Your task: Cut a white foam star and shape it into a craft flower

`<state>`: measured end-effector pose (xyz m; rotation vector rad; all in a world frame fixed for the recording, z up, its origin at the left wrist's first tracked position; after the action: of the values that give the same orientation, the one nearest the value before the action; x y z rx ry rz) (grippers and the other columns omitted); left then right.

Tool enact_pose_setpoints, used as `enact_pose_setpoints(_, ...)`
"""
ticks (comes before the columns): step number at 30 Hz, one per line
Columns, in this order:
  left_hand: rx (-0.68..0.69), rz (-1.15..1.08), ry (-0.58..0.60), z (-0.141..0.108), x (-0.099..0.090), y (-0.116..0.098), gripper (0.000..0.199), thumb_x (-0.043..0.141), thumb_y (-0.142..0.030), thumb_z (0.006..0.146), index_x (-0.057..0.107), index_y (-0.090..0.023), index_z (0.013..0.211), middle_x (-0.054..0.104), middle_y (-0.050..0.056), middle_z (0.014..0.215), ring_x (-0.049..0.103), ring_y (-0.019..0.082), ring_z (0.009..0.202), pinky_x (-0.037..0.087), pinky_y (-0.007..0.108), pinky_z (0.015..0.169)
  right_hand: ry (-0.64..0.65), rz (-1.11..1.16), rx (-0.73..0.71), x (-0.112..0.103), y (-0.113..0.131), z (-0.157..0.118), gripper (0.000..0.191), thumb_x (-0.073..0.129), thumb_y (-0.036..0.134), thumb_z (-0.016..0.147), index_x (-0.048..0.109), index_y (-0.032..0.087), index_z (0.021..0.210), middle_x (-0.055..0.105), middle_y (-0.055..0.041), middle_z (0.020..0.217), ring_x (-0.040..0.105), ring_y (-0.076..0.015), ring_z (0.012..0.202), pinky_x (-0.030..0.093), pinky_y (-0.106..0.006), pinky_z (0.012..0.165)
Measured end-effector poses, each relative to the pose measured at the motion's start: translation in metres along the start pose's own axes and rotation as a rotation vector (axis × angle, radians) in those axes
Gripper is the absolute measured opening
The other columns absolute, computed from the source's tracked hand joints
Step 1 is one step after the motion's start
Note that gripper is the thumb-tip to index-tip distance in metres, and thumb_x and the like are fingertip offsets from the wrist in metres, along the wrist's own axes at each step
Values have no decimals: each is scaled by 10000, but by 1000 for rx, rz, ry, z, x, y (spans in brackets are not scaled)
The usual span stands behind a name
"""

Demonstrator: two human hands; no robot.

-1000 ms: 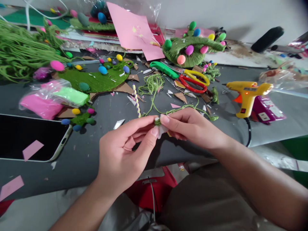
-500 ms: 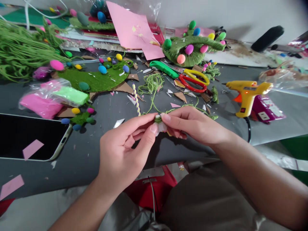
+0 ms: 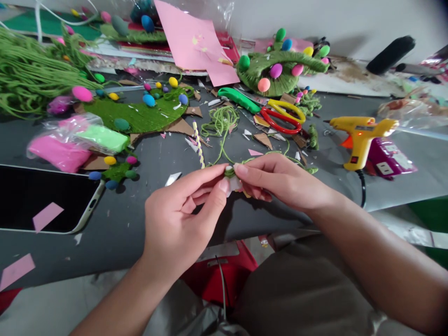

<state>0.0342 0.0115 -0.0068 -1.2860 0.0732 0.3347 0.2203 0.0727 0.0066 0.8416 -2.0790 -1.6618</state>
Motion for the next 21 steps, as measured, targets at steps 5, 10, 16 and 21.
enact_pose_setpoints(5, -35, -19, -10, 0, 0, 1, 290, 808, -194, 864, 819, -301, 1134, 834, -31, 1043, 803, 132, 829, 668, 178, 796, -54, -23, -17, 2, -1, 0, 521, 625, 555, 998, 581, 162, 659, 522, 34, 587, 410, -69, 525, 309, -231, 475)
enact_pose_setpoints(10, -62, -29, -23, 1, 0, 1, 273, 809, -208, 863, 823, -301, 1119, 835, -28, 1033, 807, 145, 831, 677, 201, 802, -63, 1, -26, 2, -3, 0, 496, 628, 554, 997, 615, 157, 701, 533, 31, 600, 432, -70, 536, 323, -220, 480)
enact_pose_setpoints(16, -110, -39, -34, 2, 1, 0, 235, 813, -259, 858, 827, -270, 1092, 837, -5, 992, 808, 185, 804, 703, 283, 793, -93, 97, -51, 0, -5, -2, 428, 657, 522, 989, 641, 156, 768, 581, 15, 670, 462, -74, 572, 350, -209, 513)
enact_pose_setpoints(21, -130, -45, -38, 4, 1, -1, 235, 812, -263, 855, 826, -250, 1089, 837, 1, 984, 805, 175, 806, 693, 262, 787, -134, 160, -64, 1, 0, -6, 280, 705, 426, 976, 689, 157, 903, 664, -9, 796, 514, -75, 613, 389, -199, 542)
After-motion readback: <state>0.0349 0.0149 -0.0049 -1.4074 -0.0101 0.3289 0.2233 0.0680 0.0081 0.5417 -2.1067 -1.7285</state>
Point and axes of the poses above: each hand's wrist, its own z-axis towards the middle knuckle, its own x-axis out of the palm, y = z × x, the point moved 2 cm from there along z, towards the middle knuckle
